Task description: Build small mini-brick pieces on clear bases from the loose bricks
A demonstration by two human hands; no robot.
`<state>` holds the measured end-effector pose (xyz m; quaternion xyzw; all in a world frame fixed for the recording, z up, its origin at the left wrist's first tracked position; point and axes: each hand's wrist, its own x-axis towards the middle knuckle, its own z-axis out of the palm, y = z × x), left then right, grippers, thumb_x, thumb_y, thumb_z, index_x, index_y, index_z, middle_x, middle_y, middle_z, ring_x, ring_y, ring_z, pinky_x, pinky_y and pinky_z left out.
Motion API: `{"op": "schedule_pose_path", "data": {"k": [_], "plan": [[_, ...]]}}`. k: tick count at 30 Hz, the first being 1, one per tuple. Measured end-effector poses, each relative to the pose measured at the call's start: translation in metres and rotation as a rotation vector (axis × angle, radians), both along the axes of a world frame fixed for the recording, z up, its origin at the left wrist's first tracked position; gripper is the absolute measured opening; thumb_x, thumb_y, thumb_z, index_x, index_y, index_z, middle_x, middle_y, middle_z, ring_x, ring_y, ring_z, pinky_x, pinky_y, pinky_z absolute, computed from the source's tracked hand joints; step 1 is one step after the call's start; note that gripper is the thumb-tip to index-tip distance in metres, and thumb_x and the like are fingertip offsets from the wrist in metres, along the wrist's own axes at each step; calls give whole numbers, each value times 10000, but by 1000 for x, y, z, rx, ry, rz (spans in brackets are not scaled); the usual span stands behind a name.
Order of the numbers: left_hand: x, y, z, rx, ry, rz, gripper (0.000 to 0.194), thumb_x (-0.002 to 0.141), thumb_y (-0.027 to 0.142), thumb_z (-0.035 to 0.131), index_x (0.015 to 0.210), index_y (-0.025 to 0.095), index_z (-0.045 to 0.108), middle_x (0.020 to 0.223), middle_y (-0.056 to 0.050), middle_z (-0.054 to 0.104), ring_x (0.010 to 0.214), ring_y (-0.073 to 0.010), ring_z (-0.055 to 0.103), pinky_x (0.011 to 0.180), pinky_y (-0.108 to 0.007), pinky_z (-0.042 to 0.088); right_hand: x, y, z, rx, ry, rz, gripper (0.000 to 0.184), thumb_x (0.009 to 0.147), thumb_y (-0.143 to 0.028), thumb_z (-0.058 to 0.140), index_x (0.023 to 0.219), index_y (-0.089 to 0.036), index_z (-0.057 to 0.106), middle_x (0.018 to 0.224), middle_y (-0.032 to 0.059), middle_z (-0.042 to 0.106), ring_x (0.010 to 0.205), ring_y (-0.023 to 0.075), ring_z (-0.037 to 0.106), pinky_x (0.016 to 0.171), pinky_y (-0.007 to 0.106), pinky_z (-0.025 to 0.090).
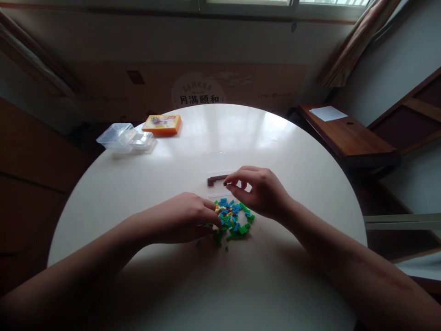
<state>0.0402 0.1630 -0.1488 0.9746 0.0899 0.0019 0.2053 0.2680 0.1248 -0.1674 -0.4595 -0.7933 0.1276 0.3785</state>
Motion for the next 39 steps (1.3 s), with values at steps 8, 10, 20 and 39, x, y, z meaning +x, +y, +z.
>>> {"op": "schedule_pose_path", "data": {"k": [8, 10, 20, 39], "plan": [[3, -4, -1, 41, 7, -15, 89, 799, 144, 668, 729, 197, 655, 743, 8, 672, 646, -129, 585, 567, -237, 379, 2, 3, -5, -49, -72, -77, 85, 855, -221, 659, 894, -200, 731, 753, -12, 673, 592, 78, 531, 564, 219, 420], [-1, -2, 2, 41, -13, 6, 89, 819, 134, 637, 759, 197, 657, 785, 8, 678, 665, -120, 591, 579, -229, 385, 1, 4, -5, -60, -102, -103, 97, 862, -237, 653, 901, -204, 735, 749, -13, 672, 594, 82, 533, 584, 227, 425], [-20, 36, -6, 118, -251, 423, 127, 860, 158, 611, 884, 209, 724, 899, -21, 720, 688, -118, 630, 655, -225, 456, -12, 12, -4, -169, -313, -155, 116, 845, -244, 637, 890, -256, 743, 846, -28, 716, 687, 110, 599, 619, 240, 393], [-7, 39, -31, 19, -292, 628, 137, 813, 143, 646, 864, 217, 750, 819, -7, 724, 690, -136, 621, 659, -237, 460, -30, 29, 17, -351, -519, -174, 218, 837, -288, 571, 891, -285, 782, 845, 1, 744, 736, 153, 631, 616, 276, 391]]}}
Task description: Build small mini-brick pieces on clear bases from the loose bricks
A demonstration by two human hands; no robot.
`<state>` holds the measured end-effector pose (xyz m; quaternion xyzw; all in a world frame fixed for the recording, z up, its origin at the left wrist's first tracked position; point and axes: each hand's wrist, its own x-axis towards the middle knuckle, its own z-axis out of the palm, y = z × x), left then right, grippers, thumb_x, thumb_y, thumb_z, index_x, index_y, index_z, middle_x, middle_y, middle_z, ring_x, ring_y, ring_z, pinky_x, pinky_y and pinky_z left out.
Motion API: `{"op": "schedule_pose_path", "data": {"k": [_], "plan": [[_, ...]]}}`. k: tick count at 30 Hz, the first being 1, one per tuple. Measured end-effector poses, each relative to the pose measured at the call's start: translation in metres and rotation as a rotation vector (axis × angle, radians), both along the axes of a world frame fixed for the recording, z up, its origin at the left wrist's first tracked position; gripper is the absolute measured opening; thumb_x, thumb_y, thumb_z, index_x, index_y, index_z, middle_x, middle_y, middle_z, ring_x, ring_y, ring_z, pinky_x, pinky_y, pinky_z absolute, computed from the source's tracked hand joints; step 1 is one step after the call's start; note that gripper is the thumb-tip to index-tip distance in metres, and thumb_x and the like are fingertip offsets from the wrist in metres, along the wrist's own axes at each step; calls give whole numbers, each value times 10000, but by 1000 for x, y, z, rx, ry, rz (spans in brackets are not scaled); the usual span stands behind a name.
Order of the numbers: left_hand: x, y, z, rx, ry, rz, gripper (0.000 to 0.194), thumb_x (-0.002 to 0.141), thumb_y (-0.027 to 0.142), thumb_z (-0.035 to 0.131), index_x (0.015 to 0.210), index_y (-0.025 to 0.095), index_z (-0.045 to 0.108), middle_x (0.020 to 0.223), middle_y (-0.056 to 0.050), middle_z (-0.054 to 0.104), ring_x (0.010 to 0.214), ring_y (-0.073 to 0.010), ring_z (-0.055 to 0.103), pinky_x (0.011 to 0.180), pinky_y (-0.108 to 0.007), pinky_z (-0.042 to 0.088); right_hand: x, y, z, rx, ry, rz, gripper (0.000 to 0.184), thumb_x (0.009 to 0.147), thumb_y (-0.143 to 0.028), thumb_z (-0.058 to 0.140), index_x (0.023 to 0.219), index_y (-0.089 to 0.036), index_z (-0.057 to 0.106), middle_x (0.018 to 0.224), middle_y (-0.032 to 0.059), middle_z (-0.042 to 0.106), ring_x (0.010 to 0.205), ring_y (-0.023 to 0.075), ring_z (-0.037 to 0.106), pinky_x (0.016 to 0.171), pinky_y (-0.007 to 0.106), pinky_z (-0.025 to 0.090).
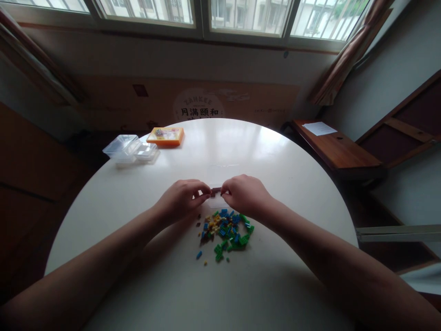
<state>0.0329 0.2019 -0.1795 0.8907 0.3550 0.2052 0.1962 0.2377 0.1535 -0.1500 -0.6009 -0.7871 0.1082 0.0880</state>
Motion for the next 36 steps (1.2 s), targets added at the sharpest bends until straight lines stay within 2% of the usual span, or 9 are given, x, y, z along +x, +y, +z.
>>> {"op": "schedule_pose_path", "data": {"k": [11, 17, 23, 31, 36], "plan": [[0, -1, 2, -27, 29, -15, 152, 828, 155, 635, 882, 223, 759, 870, -13, 746, 708, -139, 641, 657, -241, 469, -7, 9, -3, -78, -46, 2, 227, 833, -327, 585, 926, -312, 792, 918, 9, 758, 829, 187, 662, 647, 299, 403], [-1, -1, 3, -12, 11, -32, 134, 823, 159, 637, 868, 212, 752, 846, -11, 743, 687, -132, 640, 644, -233, 473, 0, 1, 1, 6, -9, 56, 266, 892, -319, 530, 918, -269, 790, 879, 27, 751, 773, 169, 655, 616, 283, 398], [-1, -1, 2, 1, -5, -35, 145, 806, 135, 639, 850, 217, 750, 836, -5, 739, 675, -131, 638, 633, -229, 475, 5, -8, -2, 46, 6, 107, 274, 843, -229, 554, 965, -318, 783, 917, -10, 739, 708, 141, 641, 607, 273, 401], [-1, -2, 5, -25, 17, -32, 143, 818, 136, 642, 861, 217, 751, 855, -4, 743, 684, -129, 641, 641, -232, 478, 6, -3, -8, 39, -2, 134, 267, 854, -256, 561, 979, -353, 775, 901, -26, 727, 692, 132, 619, 584, 262, 380], [-1, -1, 5, -4, 6, -55, 121, 827, 155, 641, 860, 208, 745, 849, -10, 743, 674, -129, 638, 635, -232, 472, 8, -1, -10, 71, -24, 168, 317, 872, -241, 547, 1076, -364, 755, 916, -15, 719, 708, 131, 615, 576, 255, 362]]}}
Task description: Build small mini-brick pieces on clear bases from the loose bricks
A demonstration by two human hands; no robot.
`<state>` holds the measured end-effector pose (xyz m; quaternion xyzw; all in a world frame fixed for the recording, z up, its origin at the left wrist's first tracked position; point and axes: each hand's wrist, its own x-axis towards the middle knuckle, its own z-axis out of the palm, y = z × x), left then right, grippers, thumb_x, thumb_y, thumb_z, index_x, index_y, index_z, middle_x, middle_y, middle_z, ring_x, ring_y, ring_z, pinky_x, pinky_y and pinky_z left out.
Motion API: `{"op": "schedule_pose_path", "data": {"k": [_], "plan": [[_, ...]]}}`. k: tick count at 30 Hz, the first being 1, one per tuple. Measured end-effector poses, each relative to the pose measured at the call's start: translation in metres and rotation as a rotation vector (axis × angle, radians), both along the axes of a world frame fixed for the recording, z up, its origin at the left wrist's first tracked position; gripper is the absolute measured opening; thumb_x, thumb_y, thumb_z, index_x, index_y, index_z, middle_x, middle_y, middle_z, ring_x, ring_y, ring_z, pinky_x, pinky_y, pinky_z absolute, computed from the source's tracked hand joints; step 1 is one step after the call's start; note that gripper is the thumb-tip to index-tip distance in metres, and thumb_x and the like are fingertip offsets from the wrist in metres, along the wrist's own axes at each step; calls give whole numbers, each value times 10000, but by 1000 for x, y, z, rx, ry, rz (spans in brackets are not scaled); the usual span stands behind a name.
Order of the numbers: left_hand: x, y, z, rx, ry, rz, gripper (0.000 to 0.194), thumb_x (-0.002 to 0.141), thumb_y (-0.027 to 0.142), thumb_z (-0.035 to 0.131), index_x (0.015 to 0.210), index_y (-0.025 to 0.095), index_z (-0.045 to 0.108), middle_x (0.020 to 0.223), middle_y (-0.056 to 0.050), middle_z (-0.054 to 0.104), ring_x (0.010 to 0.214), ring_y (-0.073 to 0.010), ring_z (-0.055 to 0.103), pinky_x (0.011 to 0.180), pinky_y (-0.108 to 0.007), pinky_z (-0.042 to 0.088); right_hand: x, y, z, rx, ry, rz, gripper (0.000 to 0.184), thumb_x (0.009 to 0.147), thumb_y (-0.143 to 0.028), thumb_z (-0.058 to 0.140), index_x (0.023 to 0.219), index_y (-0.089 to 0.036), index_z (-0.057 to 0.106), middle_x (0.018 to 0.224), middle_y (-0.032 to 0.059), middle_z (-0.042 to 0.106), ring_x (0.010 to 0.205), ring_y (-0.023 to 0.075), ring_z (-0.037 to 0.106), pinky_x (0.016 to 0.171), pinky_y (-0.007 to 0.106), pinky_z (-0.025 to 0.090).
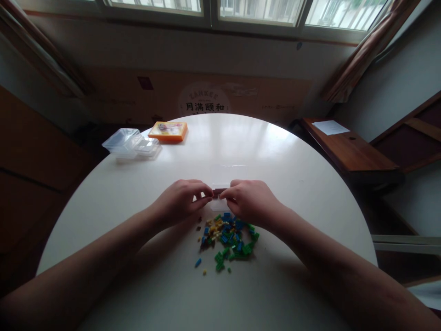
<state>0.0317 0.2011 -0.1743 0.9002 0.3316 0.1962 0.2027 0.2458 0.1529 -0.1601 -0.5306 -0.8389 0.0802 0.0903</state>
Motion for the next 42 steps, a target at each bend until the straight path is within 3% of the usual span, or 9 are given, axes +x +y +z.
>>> {"op": "schedule_pose_path", "data": {"k": [13, 22, 33, 42], "plan": [[0, 1, -2, 23, -21, -8, 113, 842, 178, 640, 862, 211, 746, 834, -14, 737, 657, -125, 640, 624, -233, 478, 1, 2, -5, 19, 17, 11, 340, 883, -239, 545, 1127, -376, 737, 882, -3, 691, 663, 105, 572, 553, 243, 336], [-3, 2, -2, 52, -66, -2, 112, 826, 154, 648, 849, 207, 745, 801, -4, 733, 646, -119, 643, 622, -227, 489, 6, 1, 0, 52, 55, 0, 326, 896, -238, 518, 1103, -348, 745, 894, -12, 704, 714, 126, 599, 592, 251, 369], [2, -10, 5, 84, -395, 7, 66, 843, 161, 661, 855, 176, 724, 766, -5, 743, 604, -95, 649, 611, -198, 538, -2, -4, 3, 94, 492, -11, 174, 887, -246, 607, 946, -240, 771, 788, 7, 690, 664, 102, 567, 632, 232, 432], [7, -16, 2, 27, -487, 41, 59, 858, 185, 680, 865, 161, 733, 730, -20, 724, 608, -100, 638, 592, -207, 538, -4, -4, 2, 88, 625, -16, 140, 886, -287, 653, 933, -225, 770, 807, 12, 714, 634, 93, 564, 590, 225, 423]]}}
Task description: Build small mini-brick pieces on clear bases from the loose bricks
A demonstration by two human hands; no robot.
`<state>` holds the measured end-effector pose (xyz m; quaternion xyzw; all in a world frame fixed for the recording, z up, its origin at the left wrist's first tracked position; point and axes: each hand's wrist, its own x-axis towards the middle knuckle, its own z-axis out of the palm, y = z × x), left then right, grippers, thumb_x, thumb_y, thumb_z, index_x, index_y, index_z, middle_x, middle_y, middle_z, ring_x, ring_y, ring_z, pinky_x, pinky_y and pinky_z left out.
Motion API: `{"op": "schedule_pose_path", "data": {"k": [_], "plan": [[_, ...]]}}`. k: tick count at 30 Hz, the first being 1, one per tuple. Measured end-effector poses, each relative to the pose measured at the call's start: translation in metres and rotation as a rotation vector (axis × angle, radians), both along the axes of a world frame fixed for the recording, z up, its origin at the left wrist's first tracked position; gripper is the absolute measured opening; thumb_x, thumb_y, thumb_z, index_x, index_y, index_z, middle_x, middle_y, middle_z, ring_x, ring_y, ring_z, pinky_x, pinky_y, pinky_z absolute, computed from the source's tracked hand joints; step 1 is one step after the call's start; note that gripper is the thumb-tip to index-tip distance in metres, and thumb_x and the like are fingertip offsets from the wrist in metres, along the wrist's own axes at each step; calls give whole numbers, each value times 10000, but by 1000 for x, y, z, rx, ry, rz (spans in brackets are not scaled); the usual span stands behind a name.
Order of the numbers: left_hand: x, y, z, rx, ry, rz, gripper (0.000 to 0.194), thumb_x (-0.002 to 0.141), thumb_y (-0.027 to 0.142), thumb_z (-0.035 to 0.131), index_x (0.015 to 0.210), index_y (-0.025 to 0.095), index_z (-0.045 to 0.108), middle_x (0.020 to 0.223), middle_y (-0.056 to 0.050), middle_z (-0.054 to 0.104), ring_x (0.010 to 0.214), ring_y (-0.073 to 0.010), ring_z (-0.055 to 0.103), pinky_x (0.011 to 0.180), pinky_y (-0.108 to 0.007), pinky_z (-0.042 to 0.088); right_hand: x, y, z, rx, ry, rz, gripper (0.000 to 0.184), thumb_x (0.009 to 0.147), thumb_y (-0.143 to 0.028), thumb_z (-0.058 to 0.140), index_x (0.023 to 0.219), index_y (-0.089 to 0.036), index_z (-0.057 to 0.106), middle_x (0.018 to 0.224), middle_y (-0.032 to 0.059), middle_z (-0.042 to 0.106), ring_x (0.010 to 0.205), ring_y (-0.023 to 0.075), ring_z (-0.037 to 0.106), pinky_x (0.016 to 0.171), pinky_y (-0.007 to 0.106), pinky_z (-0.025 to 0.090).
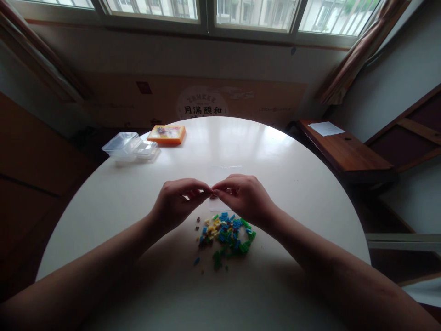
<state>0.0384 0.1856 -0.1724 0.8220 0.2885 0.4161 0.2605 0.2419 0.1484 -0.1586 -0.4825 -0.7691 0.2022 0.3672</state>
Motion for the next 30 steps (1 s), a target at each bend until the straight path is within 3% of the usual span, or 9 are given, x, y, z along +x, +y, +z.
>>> {"op": "schedule_pose_path", "data": {"k": [8, 15, 18, 21, 24, 26, 30], "plan": [[-1, 3, -2, 63, 7, -23, 51, 881, 174, 659, 866, 158, 705, 806, -25, 705, 632, -83, 611, 580, -189, 514, 0, 2, -3, -48, 61, 56, 138, 890, -269, 661, 964, -237, 772, 815, -2, 728, 634, 82, 566, 588, 214, 431], [-3, 4, 1, 264, 9, -58, 49, 891, 198, 664, 881, 173, 705, 825, -30, 676, 702, -102, 629, 606, -201, 509, 0, 5, -4, -101, 156, 118, 135, 870, -283, 682, 944, -206, 765, 825, 15, 722, 677, 96, 587, 601, 224, 445], [-5, 4, 2, 273, 27, -78, 67, 894, 216, 663, 934, 188, 709, 850, -30, 675, 697, -100, 622, 612, -206, 509, 3, 5, -1, -137, 146, 133, 156, 864, -317, 685, 931, -196, 757, 815, 19, 712, 670, 101, 571, 577, 224, 429], [-7, 7, 0, 230, 82, -14, 124, 893, 205, 652, 1008, 183, 696, 896, -34, 682, 625, -81, 583, 591, -209, 494, 9, 7, -1, -40, -48, 66, 137, 877, -291, 657, 922, -210, 758, 809, 14, 704, 679, 108, 567, 604, 238, 423], [-8, 11, -4, 179, 199, 42, 133, 863, 118, 632, 955, 181, 703, 900, -26, 684, 626, -84, 575, 595, -214, 472, 14, 10, -3, 81, -374, 14, 171, 908, -253, 594, 912, -212, 761, 837, 23, 710, 741, 136, 583, 649, 268, 411], [-8, 14, -6, 142, 272, 59, 139, 835, 86, 632, 900, 181, 709, 876, -19, 685, 642, -96, 580, 605, -223, 463, 15, 11, -4, 95, -531, 43, 194, 920, -245, 567, 905, -219, 759, 835, 19, 710, 767, 150, 587, 647, 275, 391], [-5, 14, -8, 63, 382, 55, 115, 827, 117, 642, 871, 190, 719, 847, -18, 688, 657, -117, 588, 626, -243, 462, 12, 13, -7, 42, -653, 77, 186, 906, -238, 570, 907, -249, 756, 851, 2, 717, 794, 157, 598, 642, 276, 369]]}}
